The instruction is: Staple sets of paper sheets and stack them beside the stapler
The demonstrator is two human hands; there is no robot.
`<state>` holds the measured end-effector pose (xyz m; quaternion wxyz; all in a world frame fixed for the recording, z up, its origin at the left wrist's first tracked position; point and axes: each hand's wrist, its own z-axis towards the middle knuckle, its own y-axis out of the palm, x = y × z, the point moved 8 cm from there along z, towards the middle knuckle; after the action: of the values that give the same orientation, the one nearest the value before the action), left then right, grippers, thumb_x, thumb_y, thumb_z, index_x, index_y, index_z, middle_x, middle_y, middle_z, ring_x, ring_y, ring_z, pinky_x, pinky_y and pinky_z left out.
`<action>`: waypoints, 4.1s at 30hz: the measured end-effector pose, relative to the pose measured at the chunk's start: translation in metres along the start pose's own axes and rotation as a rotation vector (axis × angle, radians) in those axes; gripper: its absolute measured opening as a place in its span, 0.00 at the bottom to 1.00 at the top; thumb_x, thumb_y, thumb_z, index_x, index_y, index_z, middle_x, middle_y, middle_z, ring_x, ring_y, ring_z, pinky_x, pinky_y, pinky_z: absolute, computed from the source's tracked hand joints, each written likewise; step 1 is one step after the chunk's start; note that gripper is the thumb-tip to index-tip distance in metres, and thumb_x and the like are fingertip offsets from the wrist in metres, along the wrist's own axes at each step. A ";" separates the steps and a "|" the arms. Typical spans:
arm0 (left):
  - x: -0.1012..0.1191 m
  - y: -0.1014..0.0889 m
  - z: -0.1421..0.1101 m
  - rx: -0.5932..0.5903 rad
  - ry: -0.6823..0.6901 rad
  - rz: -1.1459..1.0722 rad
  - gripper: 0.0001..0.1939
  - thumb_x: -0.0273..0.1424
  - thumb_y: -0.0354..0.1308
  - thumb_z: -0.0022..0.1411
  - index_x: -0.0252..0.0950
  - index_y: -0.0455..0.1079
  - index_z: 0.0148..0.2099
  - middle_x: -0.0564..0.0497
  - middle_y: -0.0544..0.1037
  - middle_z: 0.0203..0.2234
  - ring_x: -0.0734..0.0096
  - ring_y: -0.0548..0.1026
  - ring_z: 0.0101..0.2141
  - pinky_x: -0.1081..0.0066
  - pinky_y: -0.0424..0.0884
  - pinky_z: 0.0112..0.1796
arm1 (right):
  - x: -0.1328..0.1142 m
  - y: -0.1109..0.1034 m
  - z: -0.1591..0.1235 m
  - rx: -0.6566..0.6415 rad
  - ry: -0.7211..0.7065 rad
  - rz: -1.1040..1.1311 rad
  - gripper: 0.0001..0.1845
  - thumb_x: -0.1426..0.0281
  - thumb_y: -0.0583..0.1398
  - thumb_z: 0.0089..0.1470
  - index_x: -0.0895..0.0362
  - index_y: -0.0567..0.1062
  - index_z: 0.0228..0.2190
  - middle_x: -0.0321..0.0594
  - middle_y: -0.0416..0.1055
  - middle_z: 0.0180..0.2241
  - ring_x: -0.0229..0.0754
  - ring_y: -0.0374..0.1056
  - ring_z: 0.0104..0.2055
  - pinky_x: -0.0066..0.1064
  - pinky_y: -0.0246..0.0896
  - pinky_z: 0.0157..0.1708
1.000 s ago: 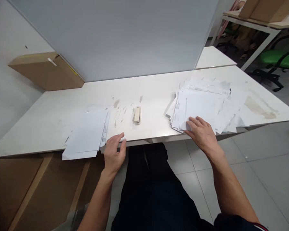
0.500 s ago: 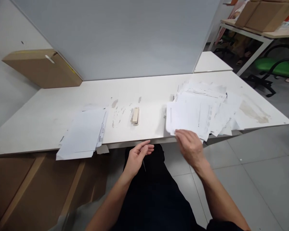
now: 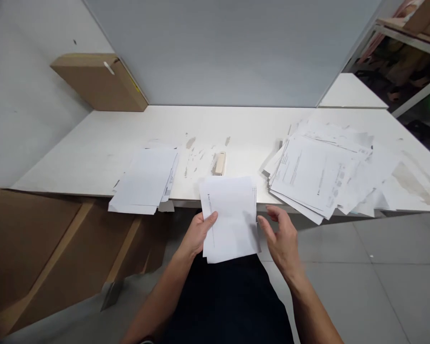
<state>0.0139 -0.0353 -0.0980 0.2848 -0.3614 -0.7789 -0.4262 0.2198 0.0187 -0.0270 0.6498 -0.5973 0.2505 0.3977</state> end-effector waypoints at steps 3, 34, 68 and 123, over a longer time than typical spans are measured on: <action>0.003 0.002 -0.006 -0.042 0.041 -0.023 0.24 0.41 0.64 0.51 0.31 0.73 0.46 0.41 0.79 0.41 0.57 0.77 0.40 0.62 0.72 0.41 | 0.024 0.031 0.002 -0.185 0.284 0.333 0.21 0.56 0.61 0.50 0.54 0.69 0.43 0.46 0.73 0.43 0.48 0.70 0.42 0.38 0.67 0.40; 0.097 -0.031 0.013 0.241 0.773 0.760 0.29 0.38 0.47 0.65 0.46 0.44 0.66 0.45 0.60 0.61 0.61 0.59 0.60 0.60 0.62 0.54 | -0.154 0.050 0.090 -0.437 -0.681 -1.070 0.09 0.69 0.49 0.60 0.56 0.61 0.27 0.36 0.63 0.21 0.36 0.53 0.21 0.29 0.34 0.20; 0.130 0.009 0.002 0.164 0.910 0.401 0.15 0.38 0.51 0.63 0.36 0.69 0.48 0.47 0.77 0.37 0.69 0.73 0.43 0.70 0.68 0.44 | -0.051 0.069 0.104 -0.075 -0.276 0.508 0.10 0.62 0.59 0.52 0.55 0.70 0.35 0.36 0.70 0.31 0.39 0.65 0.35 0.31 0.61 0.35; 0.096 0.015 0.059 0.201 0.930 1.372 0.28 0.17 0.38 0.59 0.41 0.65 0.57 0.44 0.69 0.40 0.62 0.64 0.41 0.63 0.65 0.44 | 0.038 0.072 0.023 -0.336 0.586 0.672 0.26 0.59 0.63 0.47 0.55 0.69 0.47 0.42 0.77 0.39 0.47 0.74 0.33 0.33 0.69 0.30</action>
<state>-0.0376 0.0523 -0.0465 0.8046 -0.5156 -0.2232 -0.1922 0.1792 0.0478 -0.0954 0.2814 -0.6670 0.5350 0.4356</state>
